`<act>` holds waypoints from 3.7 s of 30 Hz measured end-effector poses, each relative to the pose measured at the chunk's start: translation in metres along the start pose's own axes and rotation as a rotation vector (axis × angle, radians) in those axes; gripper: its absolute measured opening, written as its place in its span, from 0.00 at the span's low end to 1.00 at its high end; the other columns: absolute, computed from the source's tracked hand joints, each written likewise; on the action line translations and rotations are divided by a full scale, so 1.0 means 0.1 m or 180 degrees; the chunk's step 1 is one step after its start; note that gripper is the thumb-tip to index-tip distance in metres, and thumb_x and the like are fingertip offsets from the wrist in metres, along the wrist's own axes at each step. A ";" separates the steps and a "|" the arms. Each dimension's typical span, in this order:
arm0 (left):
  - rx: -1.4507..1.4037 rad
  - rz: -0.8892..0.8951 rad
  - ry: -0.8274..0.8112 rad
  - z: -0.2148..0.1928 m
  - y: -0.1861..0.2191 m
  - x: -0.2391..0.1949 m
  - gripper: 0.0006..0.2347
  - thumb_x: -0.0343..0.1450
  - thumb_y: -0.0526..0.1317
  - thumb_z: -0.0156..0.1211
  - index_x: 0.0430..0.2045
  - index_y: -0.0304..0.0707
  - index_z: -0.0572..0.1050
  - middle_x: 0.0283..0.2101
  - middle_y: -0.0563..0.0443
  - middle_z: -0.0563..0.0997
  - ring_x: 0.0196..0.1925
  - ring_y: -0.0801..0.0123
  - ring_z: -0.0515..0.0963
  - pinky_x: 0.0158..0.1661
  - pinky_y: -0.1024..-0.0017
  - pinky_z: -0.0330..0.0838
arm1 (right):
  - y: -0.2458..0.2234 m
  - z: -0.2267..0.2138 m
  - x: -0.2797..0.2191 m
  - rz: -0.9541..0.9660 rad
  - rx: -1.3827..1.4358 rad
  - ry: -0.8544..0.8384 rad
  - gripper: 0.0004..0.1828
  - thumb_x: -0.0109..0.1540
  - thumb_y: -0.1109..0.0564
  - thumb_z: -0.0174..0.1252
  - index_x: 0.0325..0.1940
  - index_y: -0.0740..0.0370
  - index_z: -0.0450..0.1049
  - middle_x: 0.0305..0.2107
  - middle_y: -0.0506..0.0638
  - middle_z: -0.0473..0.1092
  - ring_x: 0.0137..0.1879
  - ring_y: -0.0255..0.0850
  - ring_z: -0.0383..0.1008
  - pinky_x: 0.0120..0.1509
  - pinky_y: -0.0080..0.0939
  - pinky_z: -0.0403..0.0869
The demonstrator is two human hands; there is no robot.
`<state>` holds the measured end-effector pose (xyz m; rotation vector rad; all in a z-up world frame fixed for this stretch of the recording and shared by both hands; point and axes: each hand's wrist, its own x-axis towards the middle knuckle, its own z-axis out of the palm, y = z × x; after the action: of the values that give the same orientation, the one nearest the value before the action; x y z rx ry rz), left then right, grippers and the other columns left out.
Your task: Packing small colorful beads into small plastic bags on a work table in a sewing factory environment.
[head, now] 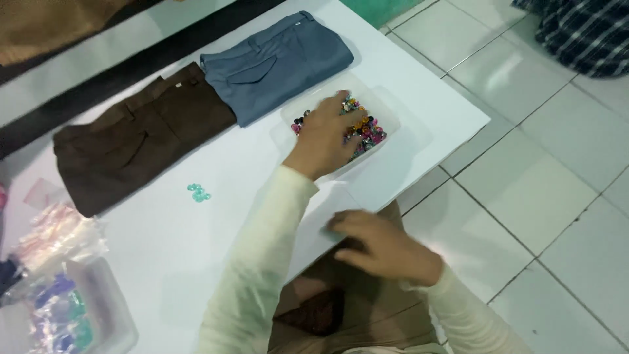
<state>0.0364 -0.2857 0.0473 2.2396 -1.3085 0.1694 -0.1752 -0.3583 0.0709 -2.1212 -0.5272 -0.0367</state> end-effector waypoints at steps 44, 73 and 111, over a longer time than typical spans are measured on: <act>0.0793 -0.0676 -0.0691 0.09 -0.21 0.08 0.05 0.62 0.28 0.64 0.17 0.38 0.81 0.20 0.45 0.79 0.28 0.52 0.79 0.45 0.54 0.62 | 0.73 -0.94 1.20 0.2010 -0.1341 -0.0678 0.20 0.59 0.61 0.52 0.53 0.65 0.81 0.42 0.63 0.79 0.48 0.58 0.79 0.49 0.53 0.76; 0.0884 -0.0284 0.0397 0.05 -0.17 0.07 0.05 0.65 0.26 0.68 0.32 0.25 0.83 0.39 0.30 0.81 0.40 0.45 0.83 0.44 0.49 0.78 | 0.96 -0.98 1.17 0.0858 -0.1764 -0.0067 0.29 0.57 0.66 0.56 0.64 0.73 0.73 0.55 0.70 0.68 0.59 0.66 0.71 0.61 0.56 0.73; -0.0300 -0.1094 -0.0957 -0.63 -0.09 0.12 0.16 0.68 0.25 0.48 0.48 0.22 0.78 0.40 0.31 0.82 0.42 0.40 0.85 0.39 0.53 0.81 | 0.54 -1.19 1.41 0.1683 -0.0418 0.0051 0.34 0.63 0.69 0.39 0.76 0.63 0.58 0.60 0.67 0.69 0.68 0.64 0.66 0.70 0.63 0.66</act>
<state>0.0601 -0.2595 0.1018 2.4307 -1.0228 -0.3585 -0.0061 -0.4296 0.1287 -2.3240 0.0591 0.2158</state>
